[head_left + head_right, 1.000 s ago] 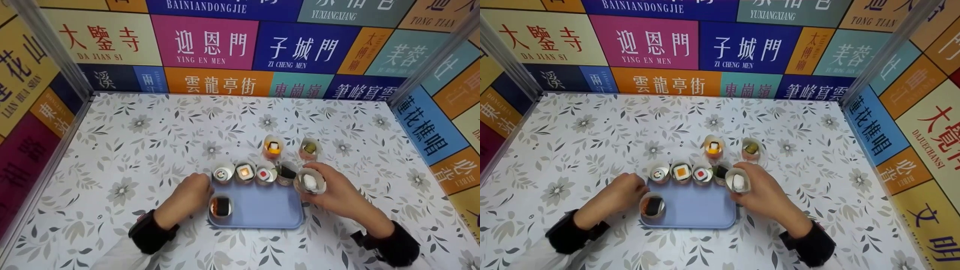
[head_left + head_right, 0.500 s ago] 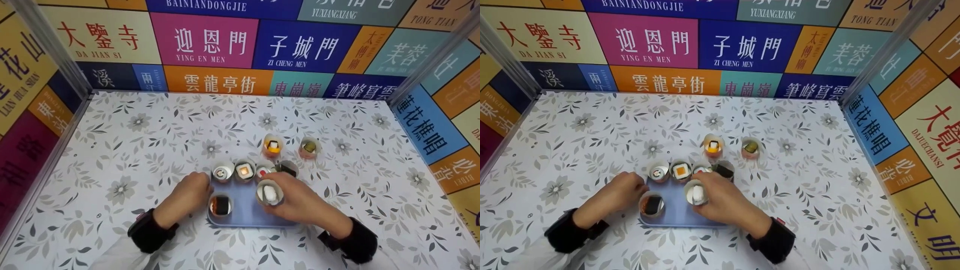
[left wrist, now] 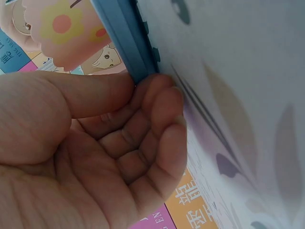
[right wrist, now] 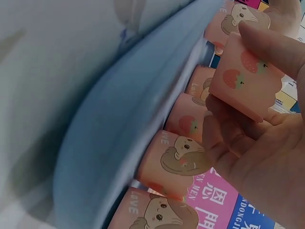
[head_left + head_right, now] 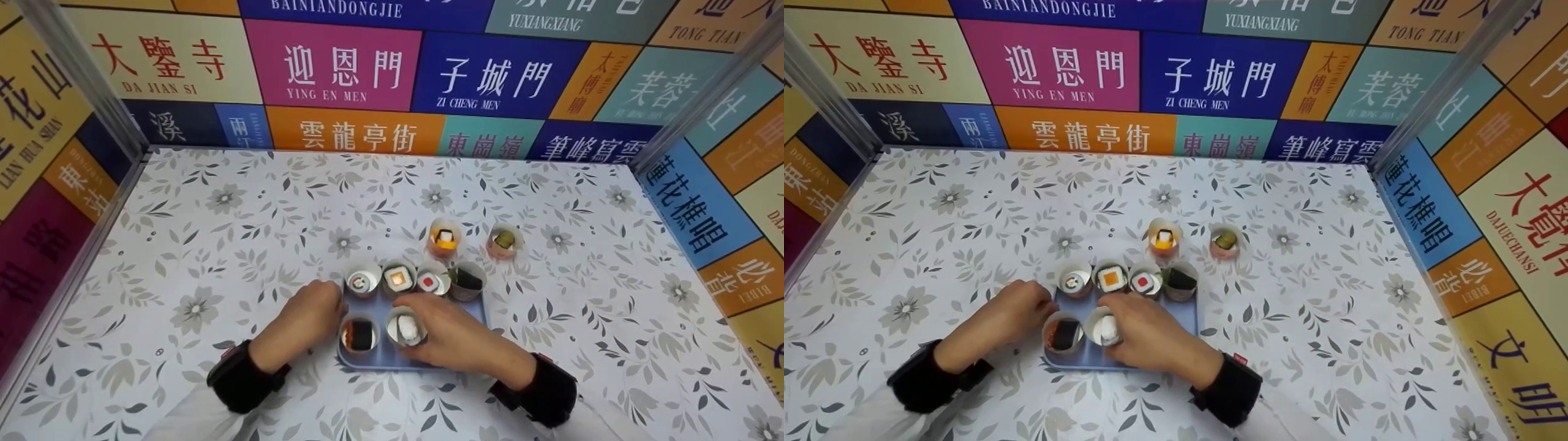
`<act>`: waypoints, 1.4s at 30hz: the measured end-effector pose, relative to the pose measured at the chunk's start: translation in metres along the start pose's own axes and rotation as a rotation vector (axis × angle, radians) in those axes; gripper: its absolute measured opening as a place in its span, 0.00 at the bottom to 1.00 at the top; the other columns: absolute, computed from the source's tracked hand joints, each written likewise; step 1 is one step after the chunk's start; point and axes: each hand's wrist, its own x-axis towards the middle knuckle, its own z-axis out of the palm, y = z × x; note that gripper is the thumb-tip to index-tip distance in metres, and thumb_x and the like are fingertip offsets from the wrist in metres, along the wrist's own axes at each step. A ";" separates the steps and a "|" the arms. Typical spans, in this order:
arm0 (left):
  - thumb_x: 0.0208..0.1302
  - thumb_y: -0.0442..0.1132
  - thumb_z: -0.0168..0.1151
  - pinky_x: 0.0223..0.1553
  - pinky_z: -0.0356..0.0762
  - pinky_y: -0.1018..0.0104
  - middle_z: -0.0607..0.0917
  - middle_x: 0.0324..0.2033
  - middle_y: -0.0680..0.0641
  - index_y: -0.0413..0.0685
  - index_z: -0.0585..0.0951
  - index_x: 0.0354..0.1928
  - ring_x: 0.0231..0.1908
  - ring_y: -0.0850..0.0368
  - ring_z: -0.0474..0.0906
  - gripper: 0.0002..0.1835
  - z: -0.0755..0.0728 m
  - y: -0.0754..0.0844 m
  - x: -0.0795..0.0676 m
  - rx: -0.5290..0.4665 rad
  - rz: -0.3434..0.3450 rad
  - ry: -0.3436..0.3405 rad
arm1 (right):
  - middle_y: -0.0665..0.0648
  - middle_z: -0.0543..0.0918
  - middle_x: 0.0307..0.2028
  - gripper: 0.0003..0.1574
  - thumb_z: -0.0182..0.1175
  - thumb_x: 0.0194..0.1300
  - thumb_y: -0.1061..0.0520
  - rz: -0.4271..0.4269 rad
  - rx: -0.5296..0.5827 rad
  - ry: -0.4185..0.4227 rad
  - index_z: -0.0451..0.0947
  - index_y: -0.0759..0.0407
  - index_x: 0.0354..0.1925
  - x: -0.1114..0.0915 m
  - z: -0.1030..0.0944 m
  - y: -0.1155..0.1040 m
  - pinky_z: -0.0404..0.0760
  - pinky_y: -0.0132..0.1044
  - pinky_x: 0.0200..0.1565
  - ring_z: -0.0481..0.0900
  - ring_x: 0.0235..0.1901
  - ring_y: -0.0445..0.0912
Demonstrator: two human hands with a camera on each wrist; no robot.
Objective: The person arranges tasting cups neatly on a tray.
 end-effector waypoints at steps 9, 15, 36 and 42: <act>0.67 0.33 0.63 0.29 0.77 0.48 0.78 0.21 0.45 0.47 0.73 0.20 0.25 0.45 0.78 0.16 0.000 0.001 0.000 -0.011 -0.022 -0.015 | 0.59 0.81 0.59 0.43 0.80 0.55 0.55 -0.045 -0.020 -0.038 0.74 0.59 0.66 0.004 0.012 0.002 0.76 0.46 0.65 0.78 0.61 0.50; 0.67 0.33 0.64 0.30 0.77 0.47 0.78 0.22 0.44 0.47 0.73 0.20 0.26 0.43 0.79 0.16 0.000 0.000 0.000 0.000 -0.022 -0.011 | 0.60 0.80 0.62 0.45 0.79 0.57 0.54 -0.047 -0.039 -0.060 0.73 0.61 0.69 0.006 0.013 0.001 0.74 0.48 0.66 0.77 0.63 0.52; 0.65 0.33 0.62 0.31 0.78 0.47 0.79 0.23 0.44 0.48 0.73 0.19 0.27 0.43 0.79 0.16 0.000 0.000 0.001 -0.001 -0.050 -0.026 | 0.64 0.70 0.72 0.57 0.78 0.58 0.57 -0.014 0.003 -0.102 0.61 0.61 0.78 -0.004 0.000 0.003 0.66 0.52 0.72 0.68 0.72 0.55; 0.64 0.32 0.62 0.28 0.76 0.49 0.77 0.21 0.45 0.48 0.72 0.19 0.24 0.46 0.76 0.16 -0.001 0.000 0.000 -0.015 -0.040 -0.020 | 0.62 0.71 0.71 0.56 0.77 0.58 0.57 -0.085 -0.117 -0.023 0.61 0.62 0.78 -0.022 -0.020 0.001 0.68 0.50 0.71 0.69 0.71 0.53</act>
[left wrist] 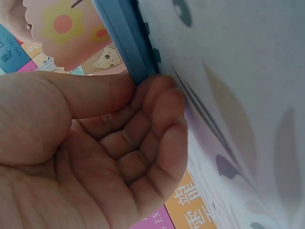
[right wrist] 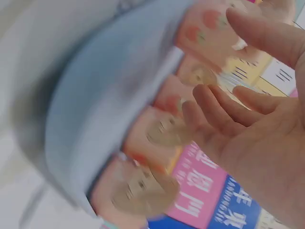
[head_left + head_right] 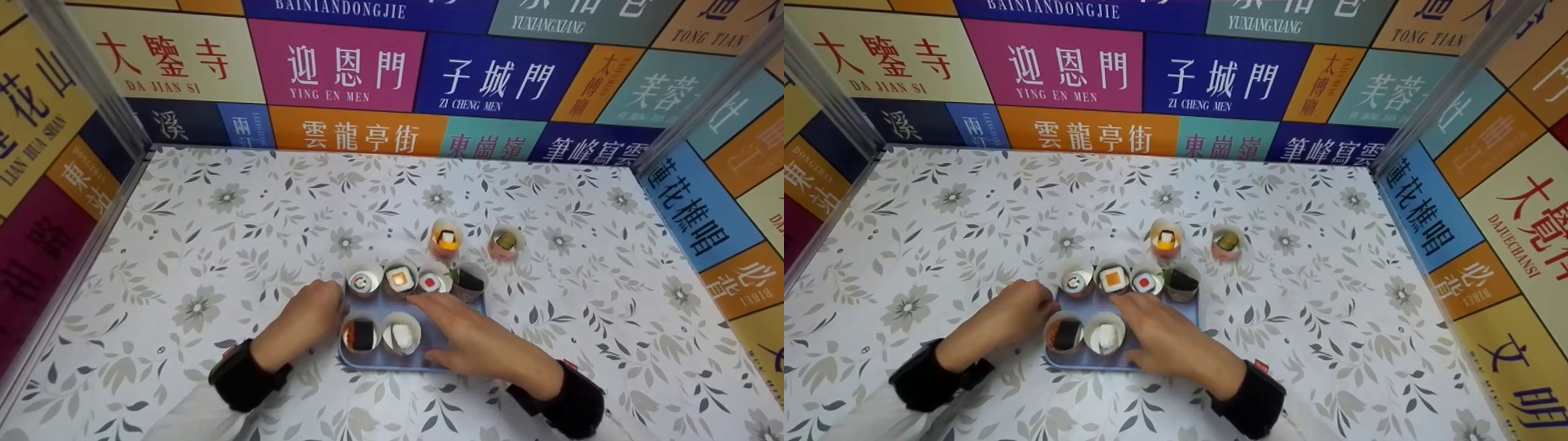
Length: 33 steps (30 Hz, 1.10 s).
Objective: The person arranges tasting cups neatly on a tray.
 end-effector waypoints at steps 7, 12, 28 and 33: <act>0.65 0.31 0.61 0.28 0.76 0.50 0.77 0.21 0.45 0.48 0.72 0.19 0.24 0.47 0.76 0.16 0.000 0.001 0.000 -0.004 -0.009 -0.015 | 0.61 0.75 0.66 0.49 0.78 0.59 0.55 -0.042 -0.136 0.224 0.68 0.63 0.73 -0.021 -0.022 0.013 0.72 0.50 0.68 0.73 0.67 0.53; 0.65 0.31 0.62 0.28 0.77 0.48 0.77 0.20 0.45 0.48 0.71 0.17 0.24 0.45 0.77 0.18 0.000 0.000 0.000 0.018 0.022 -0.002 | 0.61 0.74 0.70 0.51 0.79 0.59 0.52 0.036 -0.135 0.332 0.67 0.61 0.74 -0.034 -0.033 0.030 0.71 0.55 0.68 0.70 0.70 0.56; 0.66 0.33 0.62 0.30 0.77 0.50 0.79 0.23 0.44 0.47 0.74 0.19 0.27 0.46 0.78 0.16 0.000 0.002 0.002 0.023 -0.034 -0.036 | 0.70 0.55 0.79 0.64 0.75 0.63 0.41 0.400 0.000 0.413 0.52 0.64 0.81 -0.045 -0.051 0.105 0.58 0.70 0.70 0.54 0.77 0.69; 0.67 0.34 0.62 0.30 0.77 0.49 0.79 0.23 0.44 0.47 0.75 0.20 0.27 0.45 0.78 0.15 0.000 0.001 0.001 0.019 -0.033 -0.030 | 0.72 0.50 0.80 0.71 0.73 0.63 0.33 0.482 0.044 0.342 0.45 0.63 0.83 -0.040 -0.056 0.123 0.54 0.70 0.71 0.50 0.78 0.70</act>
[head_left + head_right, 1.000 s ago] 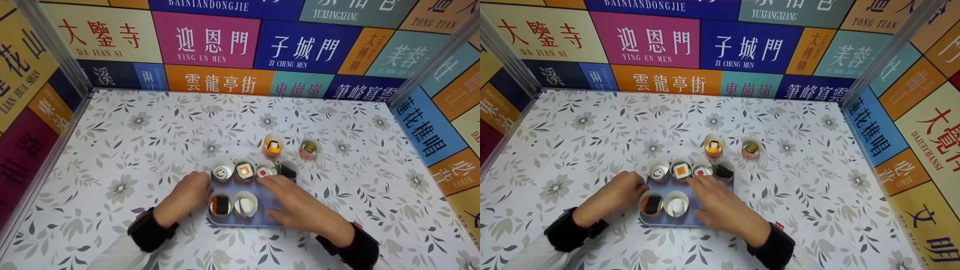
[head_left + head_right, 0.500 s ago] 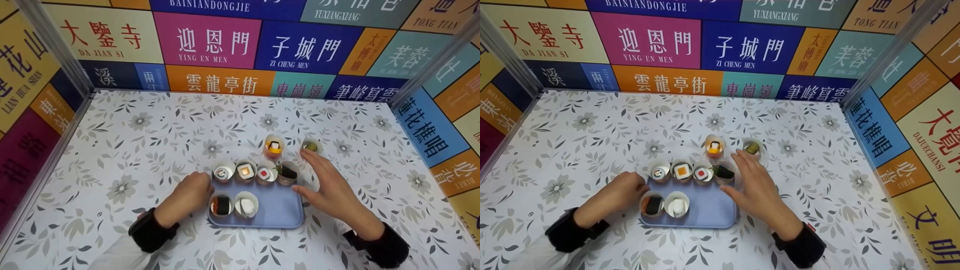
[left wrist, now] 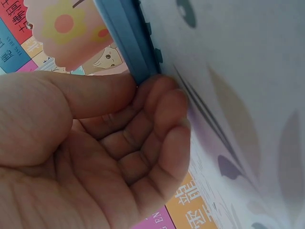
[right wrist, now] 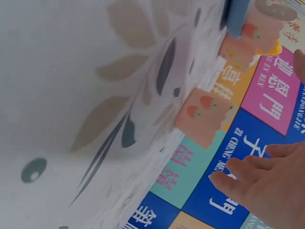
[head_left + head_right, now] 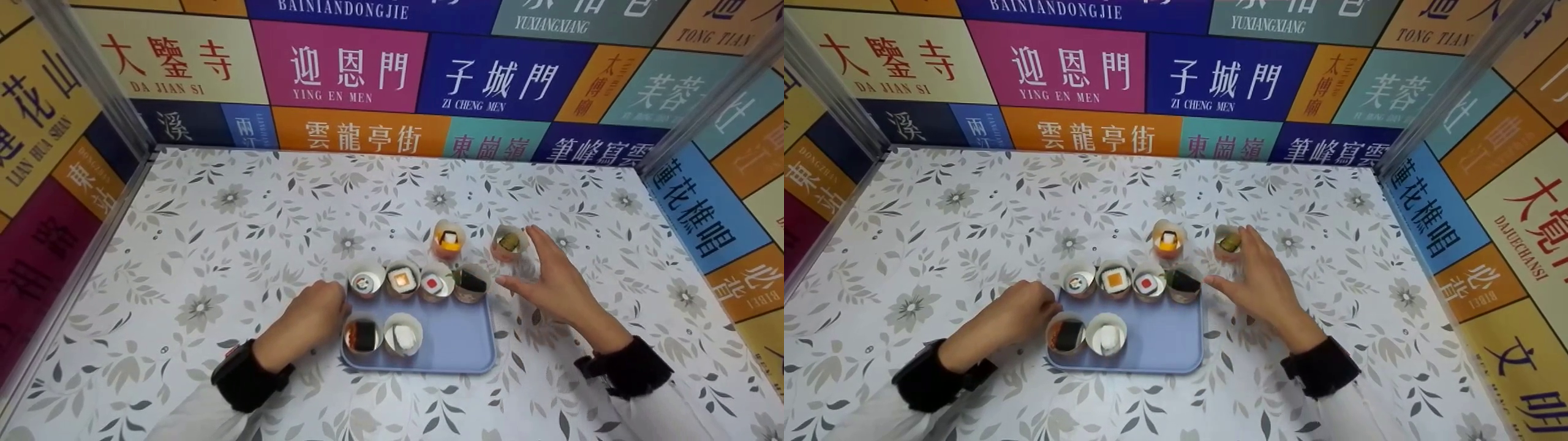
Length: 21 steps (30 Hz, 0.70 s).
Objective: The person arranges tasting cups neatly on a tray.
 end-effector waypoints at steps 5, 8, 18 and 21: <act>0.67 0.33 0.62 0.29 0.77 0.50 0.78 0.22 0.45 0.48 0.74 0.19 0.26 0.47 0.77 0.17 0.001 -0.001 0.001 -0.005 0.008 -0.003 | 0.72 0.48 0.81 0.75 0.71 0.62 0.29 0.069 -0.005 -0.067 0.40 0.63 0.83 0.017 0.000 0.007 0.53 0.69 0.73 0.49 0.78 0.70; 0.66 0.33 0.63 0.30 0.78 0.49 0.78 0.21 0.45 0.48 0.73 0.18 0.26 0.46 0.78 0.17 0.001 -0.002 0.001 0.002 0.025 0.002 | 0.71 0.48 0.81 0.75 0.71 0.62 0.29 0.101 -0.004 -0.094 0.40 0.63 0.83 0.029 0.001 0.010 0.52 0.68 0.73 0.49 0.78 0.70; 0.66 0.33 0.64 0.31 0.78 0.49 0.79 0.23 0.44 0.47 0.74 0.20 0.27 0.46 0.79 0.16 0.001 -0.001 0.002 -0.001 0.007 -0.010 | 0.73 0.52 0.80 0.76 0.76 0.58 0.35 0.171 0.014 -0.139 0.41 0.65 0.83 0.059 0.008 0.021 0.52 0.65 0.74 0.52 0.77 0.70; 0.66 0.33 0.63 0.29 0.77 0.51 0.79 0.22 0.45 0.48 0.74 0.19 0.26 0.48 0.77 0.16 0.000 -0.001 0.002 -0.013 -0.003 -0.016 | 0.75 0.57 0.77 0.76 0.79 0.56 0.37 0.180 0.016 -0.148 0.45 0.66 0.82 0.065 0.010 0.025 0.55 0.65 0.73 0.56 0.75 0.71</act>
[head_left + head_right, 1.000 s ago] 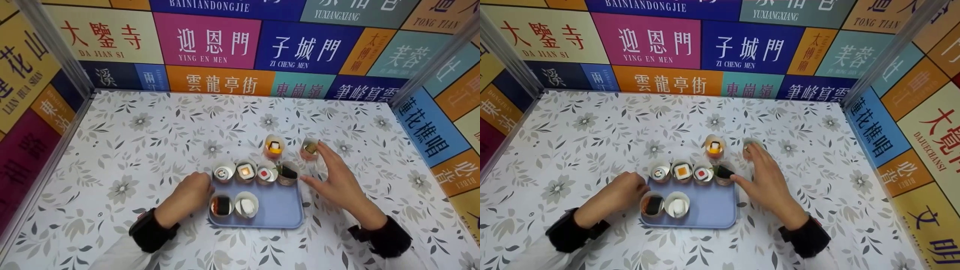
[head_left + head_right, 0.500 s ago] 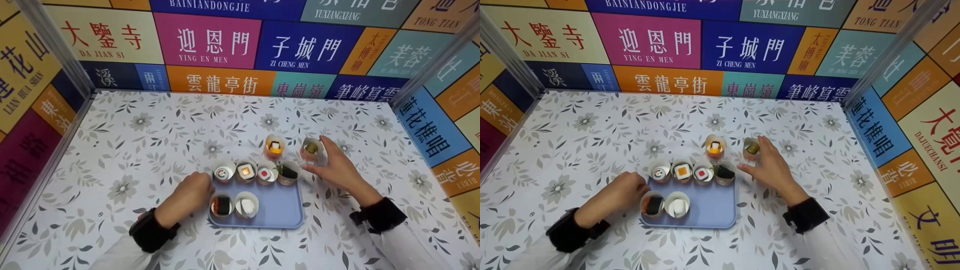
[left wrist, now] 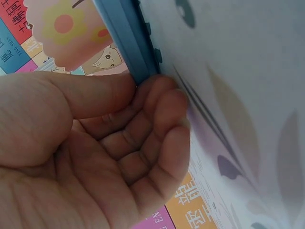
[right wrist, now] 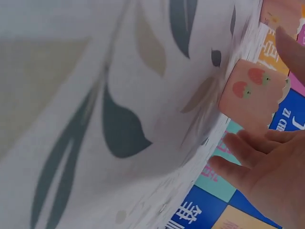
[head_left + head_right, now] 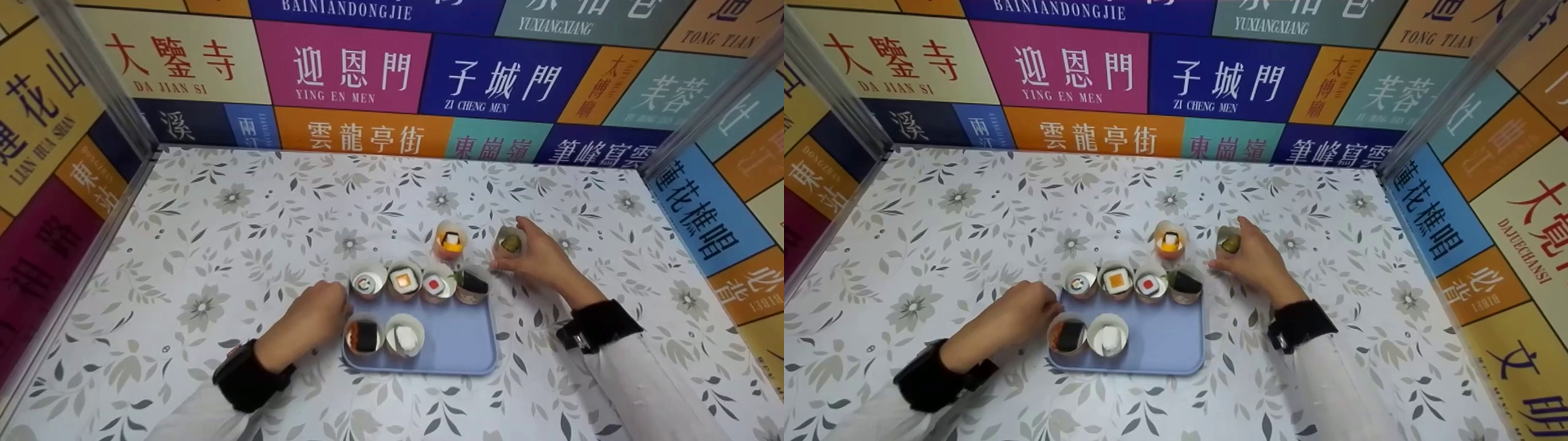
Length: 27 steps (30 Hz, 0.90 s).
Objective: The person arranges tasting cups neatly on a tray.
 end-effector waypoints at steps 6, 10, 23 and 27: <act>0.67 0.34 0.63 0.30 0.77 0.51 0.79 0.23 0.45 0.48 0.75 0.20 0.27 0.48 0.78 0.16 0.000 0.000 0.000 -0.009 -0.013 -0.009 | 0.79 0.71 0.67 0.66 0.80 0.57 0.42 -0.007 -0.011 0.021 0.56 0.69 0.78 0.006 0.002 0.008 0.65 0.65 0.69 0.69 0.67 0.73; 0.67 0.34 0.63 0.31 0.78 0.51 0.80 0.23 0.45 0.48 0.75 0.20 0.27 0.47 0.78 0.15 -0.001 0.001 0.000 -0.006 -0.019 -0.009 | 0.77 0.77 0.62 0.59 0.79 0.57 0.43 -0.021 0.011 0.051 0.63 0.69 0.73 0.006 0.004 0.009 0.70 0.64 0.65 0.75 0.61 0.70; 0.66 0.33 0.63 0.30 0.77 0.49 0.79 0.23 0.44 0.48 0.74 0.19 0.27 0.45 0.78 0.16 0.000 0.001 -0.001 0.017 0.011 0.012 | 0.72 0.81 0.55 0.47 0.78 0.59 0.49 -0.043 0.086 0.093 0.68 0.69 0.66 -0.008 0.001 0.009 0.78 0.56 0.55 0.80 0.52 0.64; 0.67 0.34 0.64 0.31 0.78 0.48 0.80 0.23 0.44 0.47 0.75 0.20 0.28 0.44 0.80 0.16 0.000 0.000 -0.001 0.023 0.011 0.014 | 0.72 0.81 0.55 0.46 0.78 0.59 0.50 -0.061 0.077 0.115 0.68 0.70 0.66 -0.012 -0.003 0.006 0.77 0.58 0.56 0.80 0.53 0.65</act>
